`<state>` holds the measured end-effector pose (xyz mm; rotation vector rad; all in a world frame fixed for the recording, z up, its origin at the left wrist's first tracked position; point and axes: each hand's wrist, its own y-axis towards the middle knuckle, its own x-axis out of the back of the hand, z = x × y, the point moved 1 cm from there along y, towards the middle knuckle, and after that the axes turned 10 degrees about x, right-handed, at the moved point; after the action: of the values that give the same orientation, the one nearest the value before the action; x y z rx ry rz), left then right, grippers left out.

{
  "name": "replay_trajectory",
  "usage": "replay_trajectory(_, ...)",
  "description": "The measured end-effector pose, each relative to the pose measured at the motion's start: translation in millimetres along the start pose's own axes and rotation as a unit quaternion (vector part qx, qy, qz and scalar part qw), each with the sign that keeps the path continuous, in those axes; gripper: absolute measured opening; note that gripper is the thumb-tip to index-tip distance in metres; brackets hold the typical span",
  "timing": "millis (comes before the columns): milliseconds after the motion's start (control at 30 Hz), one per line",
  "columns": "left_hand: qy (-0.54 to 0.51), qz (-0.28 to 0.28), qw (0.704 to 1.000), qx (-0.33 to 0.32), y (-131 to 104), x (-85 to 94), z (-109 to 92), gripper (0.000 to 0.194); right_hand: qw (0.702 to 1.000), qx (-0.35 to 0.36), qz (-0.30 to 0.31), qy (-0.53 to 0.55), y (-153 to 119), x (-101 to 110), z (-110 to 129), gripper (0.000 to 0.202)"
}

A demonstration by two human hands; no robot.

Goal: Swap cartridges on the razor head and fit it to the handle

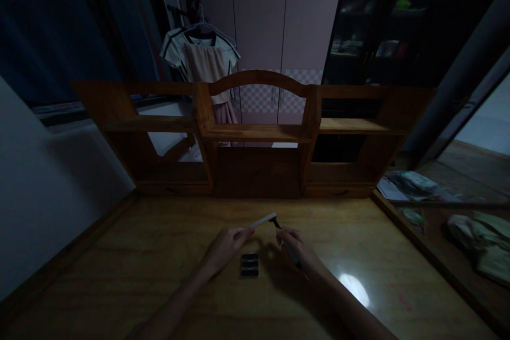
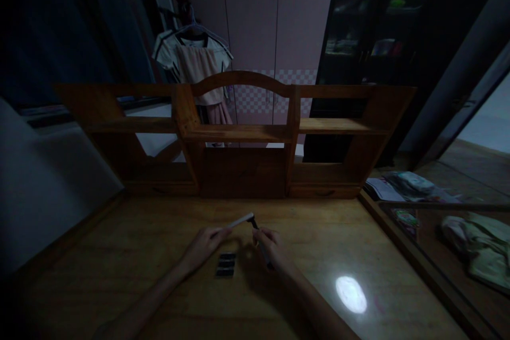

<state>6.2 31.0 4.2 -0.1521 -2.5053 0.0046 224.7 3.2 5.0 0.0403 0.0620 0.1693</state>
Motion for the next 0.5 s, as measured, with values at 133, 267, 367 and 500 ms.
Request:
replay_trajectory(133, -0.006, -0.004, 1.0, 0.012, -1.5, -2.2, -4.0, 0.059, 1.0, -0.004, -0.013, -0.004, 1.0, 1.5, 1.0, 0.036)
replay_trajectory(267, -0.005, -0.005, 1.0, 0.001, -2.3, -1.3, -2.4, 0.057, 1.0, -0.013, -0.008, 0.002, 1.1, 1.8, 2.7, 0.037)
replay_trajectory(367, 0.001, 0.014, 1.0, -0.002, -2.9, -2.7, -1.1, 0.056, 1.0, -0.008, -0.003, 0.007, 0.9, 2.0, 3.4, 0.037)
replay_trajectory(500, 0.004, -0.003, 1.0, 0.005, -1.0, -2.3, 1.0, 0.055, 1.0, -0.019, 0.001, 0.013, 0.1, 3.1, 2.9, 0.035)
